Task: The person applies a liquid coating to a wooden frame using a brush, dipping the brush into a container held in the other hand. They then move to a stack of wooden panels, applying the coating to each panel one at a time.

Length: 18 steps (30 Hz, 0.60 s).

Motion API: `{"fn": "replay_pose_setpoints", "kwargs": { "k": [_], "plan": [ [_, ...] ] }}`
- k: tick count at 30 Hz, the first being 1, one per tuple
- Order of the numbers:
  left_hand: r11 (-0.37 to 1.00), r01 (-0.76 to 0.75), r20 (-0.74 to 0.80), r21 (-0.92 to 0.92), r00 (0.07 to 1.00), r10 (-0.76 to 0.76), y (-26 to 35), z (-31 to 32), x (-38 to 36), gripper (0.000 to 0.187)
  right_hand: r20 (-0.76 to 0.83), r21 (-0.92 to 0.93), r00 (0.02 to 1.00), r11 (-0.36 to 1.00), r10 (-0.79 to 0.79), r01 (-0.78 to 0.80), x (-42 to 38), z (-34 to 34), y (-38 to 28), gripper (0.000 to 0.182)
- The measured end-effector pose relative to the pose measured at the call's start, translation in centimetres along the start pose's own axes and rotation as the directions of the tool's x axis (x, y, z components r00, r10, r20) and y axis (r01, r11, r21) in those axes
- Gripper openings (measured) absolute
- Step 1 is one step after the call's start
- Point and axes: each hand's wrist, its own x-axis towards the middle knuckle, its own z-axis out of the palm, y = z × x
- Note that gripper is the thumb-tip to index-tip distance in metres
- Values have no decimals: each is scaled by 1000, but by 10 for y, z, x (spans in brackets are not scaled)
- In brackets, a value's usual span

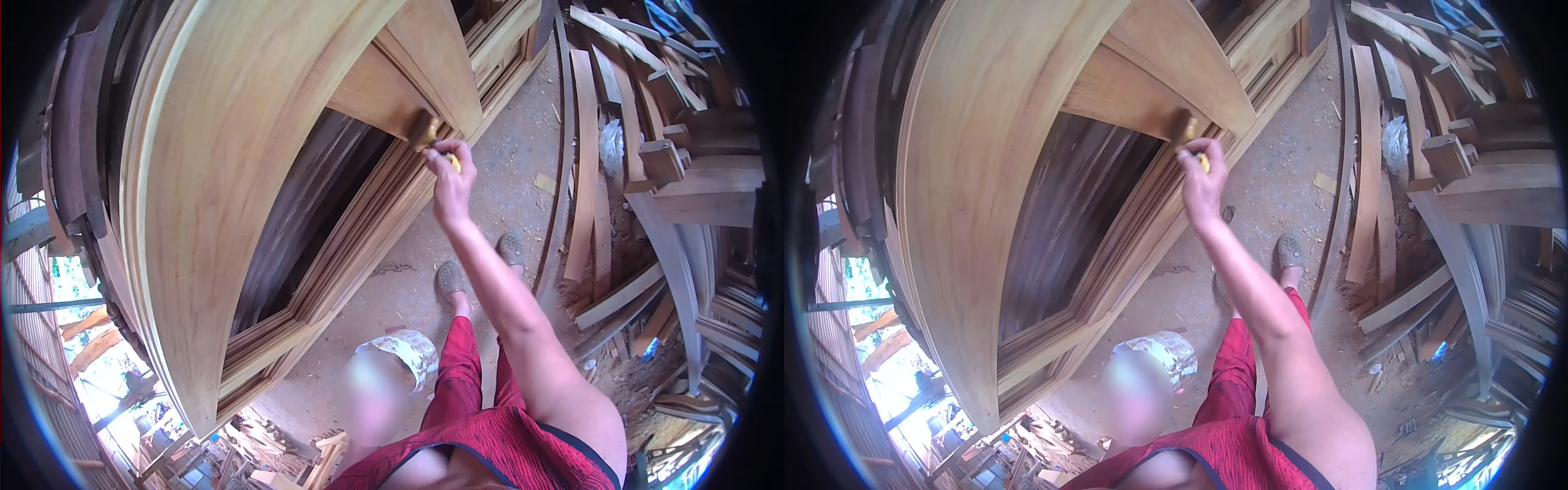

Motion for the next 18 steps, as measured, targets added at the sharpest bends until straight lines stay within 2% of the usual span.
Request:
{"fn": "replay_pose_setpoints", "kwargs": {
  "k": [1, 2, 3, 4, 7, 9, 10, 11, 13, 17, 18],
  "plan": [
    [1000, 17, 20, 6, 1000, -18, 2, 5, 1, 96, 60, 102, 998, 995, -8, 2, -19, 8, -36, 8],
    [1000, 17, 27, 3, 999, -17, 2, 7, 1, 96, 87, 148, 983, 978, -160, 146, -35, 16, -63, 9],
    [1000, 14, 37, 5, 999, -14, 3, 8, 0, 96, 138, 291, 982, 953, -132, 87, -51, 21, -92, 10],
    [1000, 12, 45, 9, 999, -13, 4, 9, 1, 96, 218, 327, 946, 931, -240, 161, -58, 22, -108, 11],
    [1000, 15, 64, 16, 998, -16, 5, 17, 1, 97, 332, 558, 928, 829, -168, -50, -58, 21, -138, 13],
    [1000, -5, 78, 8, 997, 4, 3, 1, 7, 99, 387, 689, 922, 671, -19, -275, -41, 6, -127, 14],
    [1000, -19, 88, -5, 996, 20, 1, -8, 9, 102, 391, 720, 919, 609, 40, -333, -31, -3, -110, 14],
    [1000, -17, 86, -5, 996, 17, 2, -10, 9, 102, 357, 706, 930, 627, 87, -330, -22, -10, -90, 16],
    [1000, 5, 80, 13, 997, -7, 2, -11, 9, 102, 305, 740, 921, 548, 243, -390, -5, -29, -43, 18],
    [1000, -2, 63, 6, 998, 2, 1, -12, 9, 101, 226, 756, 909, 526, 349, -390, 9, -66, 23, 18],
    [1000, 4, 70, 12, 998, -5, 2, -13, 8, 101, 151, 748, 904, 551, 400, -369, 10, -72, 32, 18]
  ]
}}
